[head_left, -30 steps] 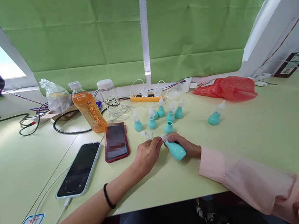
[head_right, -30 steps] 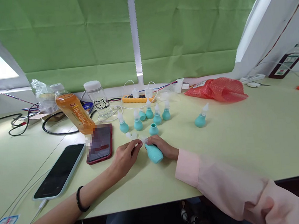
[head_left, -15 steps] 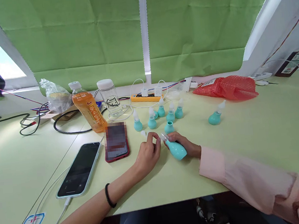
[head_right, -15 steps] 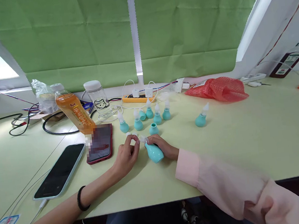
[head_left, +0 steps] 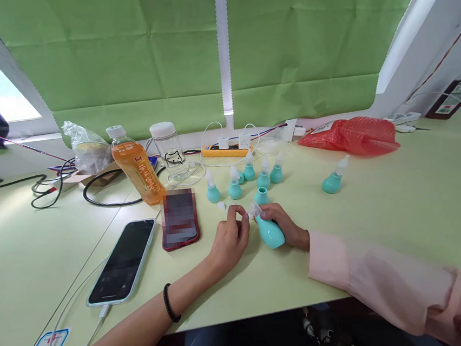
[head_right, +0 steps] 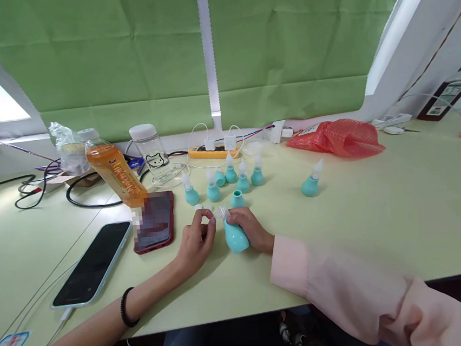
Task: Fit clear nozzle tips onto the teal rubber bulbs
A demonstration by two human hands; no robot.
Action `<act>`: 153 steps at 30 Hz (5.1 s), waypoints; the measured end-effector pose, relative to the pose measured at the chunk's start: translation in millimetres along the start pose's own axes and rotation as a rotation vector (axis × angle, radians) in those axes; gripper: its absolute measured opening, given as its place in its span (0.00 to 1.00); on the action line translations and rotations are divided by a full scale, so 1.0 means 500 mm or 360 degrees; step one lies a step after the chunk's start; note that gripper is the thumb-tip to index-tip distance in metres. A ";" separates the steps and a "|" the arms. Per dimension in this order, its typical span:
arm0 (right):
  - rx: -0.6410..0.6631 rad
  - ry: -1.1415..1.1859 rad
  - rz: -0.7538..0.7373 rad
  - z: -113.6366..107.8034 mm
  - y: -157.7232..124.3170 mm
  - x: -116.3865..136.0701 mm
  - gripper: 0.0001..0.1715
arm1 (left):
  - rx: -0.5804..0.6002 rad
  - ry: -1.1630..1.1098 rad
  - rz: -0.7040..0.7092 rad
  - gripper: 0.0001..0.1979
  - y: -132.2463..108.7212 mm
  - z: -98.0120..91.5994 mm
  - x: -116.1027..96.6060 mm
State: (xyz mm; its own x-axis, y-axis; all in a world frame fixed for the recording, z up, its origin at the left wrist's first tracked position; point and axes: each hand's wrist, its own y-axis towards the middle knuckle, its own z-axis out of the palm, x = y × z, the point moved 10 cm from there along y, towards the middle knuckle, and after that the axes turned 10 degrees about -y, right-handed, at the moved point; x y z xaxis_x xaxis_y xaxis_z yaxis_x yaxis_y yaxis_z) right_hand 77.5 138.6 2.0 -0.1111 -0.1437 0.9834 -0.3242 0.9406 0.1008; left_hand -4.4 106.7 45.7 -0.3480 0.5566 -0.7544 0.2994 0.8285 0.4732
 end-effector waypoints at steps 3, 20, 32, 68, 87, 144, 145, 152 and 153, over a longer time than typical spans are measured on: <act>-0.0080 0.0021 0.0003 -0.009 0.000 -0.002 0.11 | -0.0032 -0.0039 -0.0007 0.02 0.000 -0.006 0.003; 0.0032 -0.0096 -0.0052 -0.003 0.000 0.001 0.13 | 0.0421 0.0867 -0.0323 0.12 0.009 0.024 0.086; 0.0147 -0.0737 -0.0504 0.044 -0.042 0.089 0.05 | 0.0121 -0.0478 -0.0260 0.14 0.003 -0.011 0.024; 0.0029 -0.1395 -0.1209 0.066 -0.088 0.156 0.10 | 0.0637 -0.1692 -0.1180 0.19 -0.035 0.106 0.093; -0.0777 -0.1945 -0.0663 -0.170 0.005 0.131 0.16 | 0.0348 0.0679 0.0017 0.16 0.008 0.034 0.045; 0.0012 -0.1646 -0.1470 0.059 -0.105 0.138 0.17 | 0.0124 -0.1057 -0.0810 0.24 -0.005 0.034 0.103; -0.0010 -0.1625 -0.1474 0.057 -0.106 0.140 0.18 | 0.0153 -0.1120 -0.0870 0.23 -0.006 0.040 0.108; -0.0315 -0.1619 -0.1537 0.029 -0.113 0.157 0.15 | 0.0094 -0.1059 -0.0872 0.23 0.006 0.021 0.123; -0.0374 -0.1606 -0.1513 0.021 -0.111 0.158 0.14 | 0.0011 -0.0859 -0.0748 0.22 0.011 0.003 0.115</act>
State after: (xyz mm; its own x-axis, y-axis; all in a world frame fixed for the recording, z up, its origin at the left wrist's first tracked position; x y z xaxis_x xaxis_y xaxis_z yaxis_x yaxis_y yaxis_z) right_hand 76.9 72.0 72.6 -0.5909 -0.8067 0.0058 -0.5043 0.3750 0.7778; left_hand -21.5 143.2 4.3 0.0460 0.0311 -0.9985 0.2321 0.9718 0.0410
